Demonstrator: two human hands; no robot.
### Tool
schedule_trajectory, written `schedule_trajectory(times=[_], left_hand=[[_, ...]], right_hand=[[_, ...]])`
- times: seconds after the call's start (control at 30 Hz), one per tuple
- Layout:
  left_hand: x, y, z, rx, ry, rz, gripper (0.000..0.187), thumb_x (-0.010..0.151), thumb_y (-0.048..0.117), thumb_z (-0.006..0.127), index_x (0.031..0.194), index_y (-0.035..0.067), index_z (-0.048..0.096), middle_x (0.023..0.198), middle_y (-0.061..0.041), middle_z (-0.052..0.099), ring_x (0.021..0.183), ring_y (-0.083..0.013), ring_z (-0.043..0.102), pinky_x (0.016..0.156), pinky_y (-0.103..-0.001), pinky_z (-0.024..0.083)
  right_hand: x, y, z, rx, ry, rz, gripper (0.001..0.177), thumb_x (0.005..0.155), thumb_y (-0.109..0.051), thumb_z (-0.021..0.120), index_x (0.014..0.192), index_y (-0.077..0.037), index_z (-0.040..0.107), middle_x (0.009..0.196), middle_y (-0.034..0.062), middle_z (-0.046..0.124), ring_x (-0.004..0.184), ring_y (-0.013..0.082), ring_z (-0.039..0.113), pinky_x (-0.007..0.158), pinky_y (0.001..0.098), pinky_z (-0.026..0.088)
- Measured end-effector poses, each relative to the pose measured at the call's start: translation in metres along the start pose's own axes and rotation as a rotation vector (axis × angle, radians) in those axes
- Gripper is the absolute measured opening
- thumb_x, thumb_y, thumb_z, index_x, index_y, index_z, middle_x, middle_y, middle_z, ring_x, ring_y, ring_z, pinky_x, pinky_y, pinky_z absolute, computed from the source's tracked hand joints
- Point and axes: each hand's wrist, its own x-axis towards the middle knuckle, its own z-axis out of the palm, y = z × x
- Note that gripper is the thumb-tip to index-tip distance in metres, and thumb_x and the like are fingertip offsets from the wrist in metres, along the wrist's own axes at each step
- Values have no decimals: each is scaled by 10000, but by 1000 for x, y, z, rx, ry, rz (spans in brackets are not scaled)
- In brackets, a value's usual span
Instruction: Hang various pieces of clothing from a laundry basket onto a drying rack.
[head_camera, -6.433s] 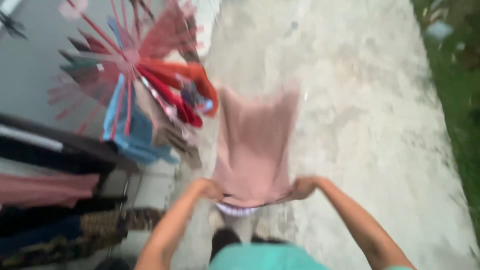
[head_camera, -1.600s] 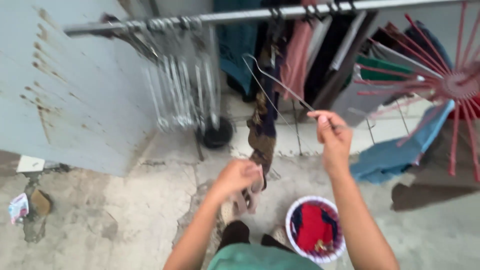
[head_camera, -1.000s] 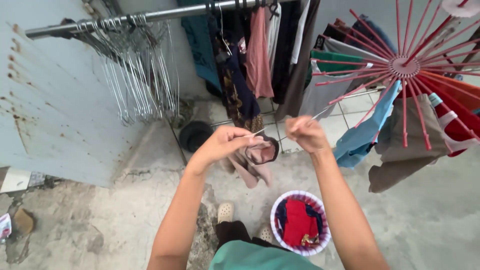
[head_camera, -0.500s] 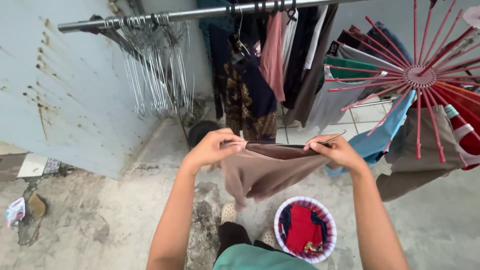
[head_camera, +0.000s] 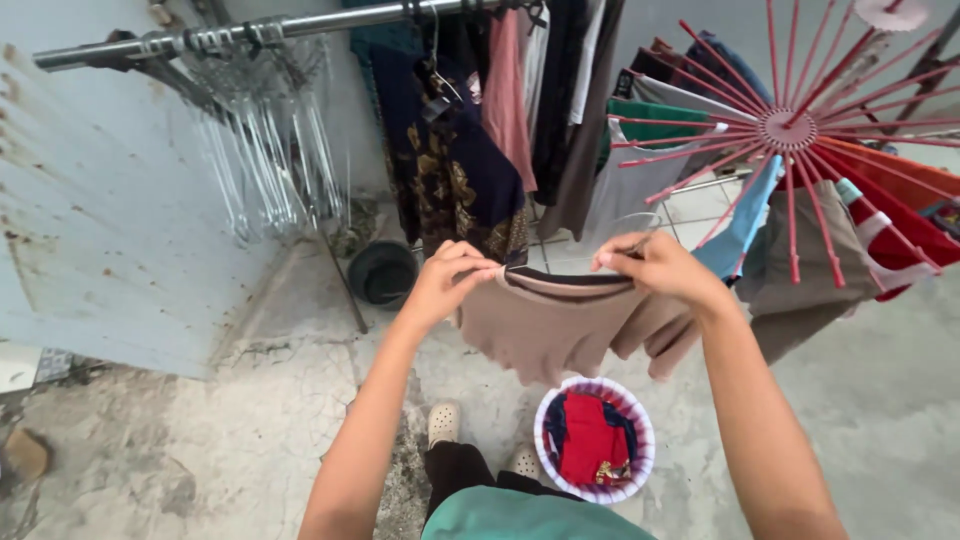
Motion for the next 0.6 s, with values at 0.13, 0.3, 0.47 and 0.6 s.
schedule_trajectory(times=[0.13,0.3,0.47,0.6], left_hand=[[17,-3,26,-15,-23,62,173,855,130,793,1026,110,810,923,-11,688,897,-195,569,812,-312,481],[49,47,39,420,253,284,253,774,154,781,1024,119,772,1011,-74,669,1023,-306,591,883,-446,445],[38,50,158,91,-34,219,282,860,267,752,1068,83,703,1080,-109,664,1063,-332,609,933,-459,478],[35,58,212,-24,-185,232,479,849,365,770,1122,-16,674,1064,-167,667,1013,-342,613,878,-456,479]], right_hand=[[23,46,-14,13,-23,-176,272,998,-276,662,1005,-34,785,852,-31,719,735,30,548,630,232,451],[23,56,-34,159,48,-114,227,1018,-232,648,1000,-39,766,747,-29,566,657,35,482,568,219,385],[36,98,-40,637,195,170,151,985,-124,573,1040,-48,692,634,-71,368,514,44,322,441,227,237],[31,100,-37,884,260,234,142,1036,-143,519,1078,-55,622,624,-84,342,509,39,306,438,220,224]])
